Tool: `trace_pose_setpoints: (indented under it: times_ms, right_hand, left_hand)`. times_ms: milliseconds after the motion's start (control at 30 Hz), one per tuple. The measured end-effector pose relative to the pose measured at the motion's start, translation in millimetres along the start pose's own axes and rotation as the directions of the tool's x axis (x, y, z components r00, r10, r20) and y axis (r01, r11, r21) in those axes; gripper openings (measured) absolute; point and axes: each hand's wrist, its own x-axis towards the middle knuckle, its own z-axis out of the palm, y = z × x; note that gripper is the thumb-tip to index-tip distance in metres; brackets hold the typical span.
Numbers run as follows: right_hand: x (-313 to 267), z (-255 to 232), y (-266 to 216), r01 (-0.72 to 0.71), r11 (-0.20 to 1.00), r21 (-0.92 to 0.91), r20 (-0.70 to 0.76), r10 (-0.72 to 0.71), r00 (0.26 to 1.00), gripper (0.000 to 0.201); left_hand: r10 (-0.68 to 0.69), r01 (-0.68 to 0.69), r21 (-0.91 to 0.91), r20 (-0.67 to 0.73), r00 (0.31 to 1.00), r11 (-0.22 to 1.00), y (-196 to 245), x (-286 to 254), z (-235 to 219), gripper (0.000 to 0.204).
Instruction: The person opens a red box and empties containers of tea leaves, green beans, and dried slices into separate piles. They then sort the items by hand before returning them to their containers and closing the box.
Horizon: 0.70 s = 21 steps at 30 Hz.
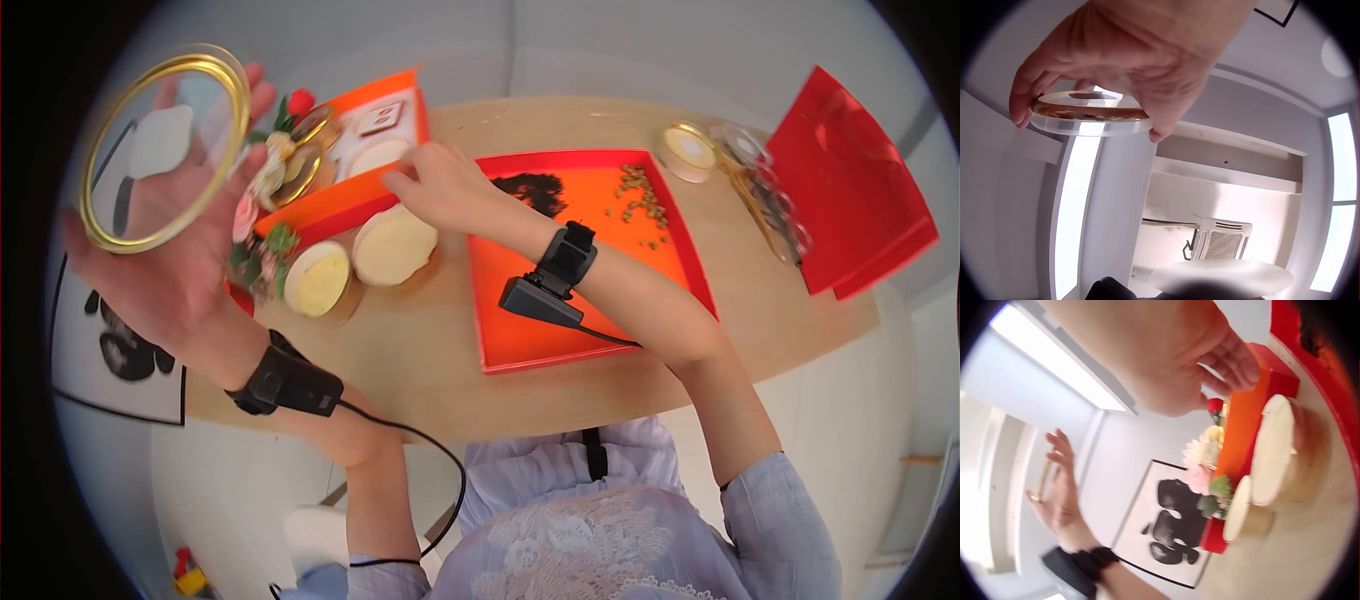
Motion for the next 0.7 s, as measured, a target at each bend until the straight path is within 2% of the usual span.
trace_pose_setpoints:
  times_ms: [33, 67, 100, 167, 200, 233, 300, 333, 367, 400, 467, 500, 533, 567, 600, 667, 700]
  right_hand:
    - [1, -14, -8, -0.038, 0.945, 0.325, -0.023, 0.048, 0.999, 0.047]
    - [-2, -32, -17, -0.049, 0.786, 0.616, -0.037, 0.091, 0.995, 0.055]
    - [-8, -52, -25, -0.044, 0.795, 0.606, -0.069, 0.107, 0.992, 0.055]
    - [-23, -91, -40, -0.02, 0.438, 0.899, -0.067, 0.183, 0.981, 0.061]
    - [-29, -104, -37, 0.019, 0.5, 0.866, -0.127, 0.184, 0.975, 0.057]
    - [-37, -114, -30, 0.032, 0.506, 0.862, -0.152, 0.197, 0.969, 0.057]
    - [-56, -130, -10, -0.002, 0.854, 0.52, -0.169, 0.106, 0.98, 0.042]
    - [-65, -135, 4, -0.085, 0.896, 0.436, -0.159, 0.17, 0.973, 0.032]
    - [-73, -140, 25, -0.122, 0.929, 0.349, -0.182, 0.195, 0.964, 0.031]
    - [-83, -146, 49, -0.16, 0.952, 0.259, -0.206, 0.216, 0.954, 0.03]
    - [-109, -166, 89, -0.252, 0.965, 0.074, -0.355, 0.261, 0.897, 0.032]
    - [-125, -181, 109, -0.352, 0.936, 0.019, -0.426, 0.326, 0.844, 0.032]
    - [-141, -199, 129, -0.449, 0.893, -0.026, -0.5, 0.377, 0.78, 0.033]
    - [-156, -221, 148, -0.503, 0.864, 0.021, -0.506, 0.443, 0.74, 0.033]
    - [-170, -244, 167, -0.555, 0.829, 0.069, -0.507, 0.509, 0.696, 0.033]
    - [-190, -280, 201, -0.659, 0.752, 0.01, -0.61, 0.527, 0.592, 0.033]
    - [-195, -291, 215, -0.661, 0.751, 0.01, -0.609, 0.529, 0.591, 0.033]
  left_hand:
    - [-0.055, 0.055, -0.003, -0.009, 0.998, 0.998, -11, 8, 7, 0.119]
    - [-0.165, 0.168, -0.111, 0.03, 0.986, 0.98, -22, 17, 9, 0.117]
    - [-0.206, 0.22, -0.123, 0.117, 0.972, 0.968, -37, 25, 9, 0.108]
    - [-0.266, 0.274, -0.033, 0.154, 0.952, 0.961, -70, 41, 24, 0.096]
    - [-0.27, 0.281, -0.035, 0.184, 0.945, 0.959, -87, 49, 28, 0.096]
    - [-0.326, 0.34, -0.038, 0.205, 0.923, 0.94, -105, 56, 32, 0.091]
    - [-0.383, 0.403, -0.038, 0.24, 0.892, 0.914, -135, 63, 43, 0.088]
    - [-0.438, 0.433, 0.078, 0.241, 0.866, 0.898, -147, 64, 49, 0.086]
    - [-0.492, 0.456, 0.193, 0.233, 0.839, 0.869, -157, 63, 55, 0.085]
    - [-0.494, 0.456, 0.196, 0.245, 0.834, 0.868, -165, 61, 61, 0.085]
    - [-0.57, 0.459, 0.583, 0.009, 0.821, 0.67, -174, 54, 68, 0.077]
    - [-0.568, 0.455, 0.586, 0.013, 0.823, 0.671, -174, 53, 69, 0.077]
    - [-0.532, 0.382, 0.683, 0.011, 0.847, 0.622, -172, 53, 69, 0.069]
    - [-0.494, 0.306, 0.769, 0.014, 0.869, 0.561, -170, 54, 68, 0.062]
    - [-0.489, 0.314, 0.749, 0.015, 0.872, 0.584, -163, 55, 66, 0.058]
    - [-0.469, 0.314, 0.717, 0.02, 0.883, 0.622, -156, 61, 55, 0.056]
    - [-0.448, 0.313, 0.685, 0.022, 0.894, 0.658, -154, 61, 51, 0.055]
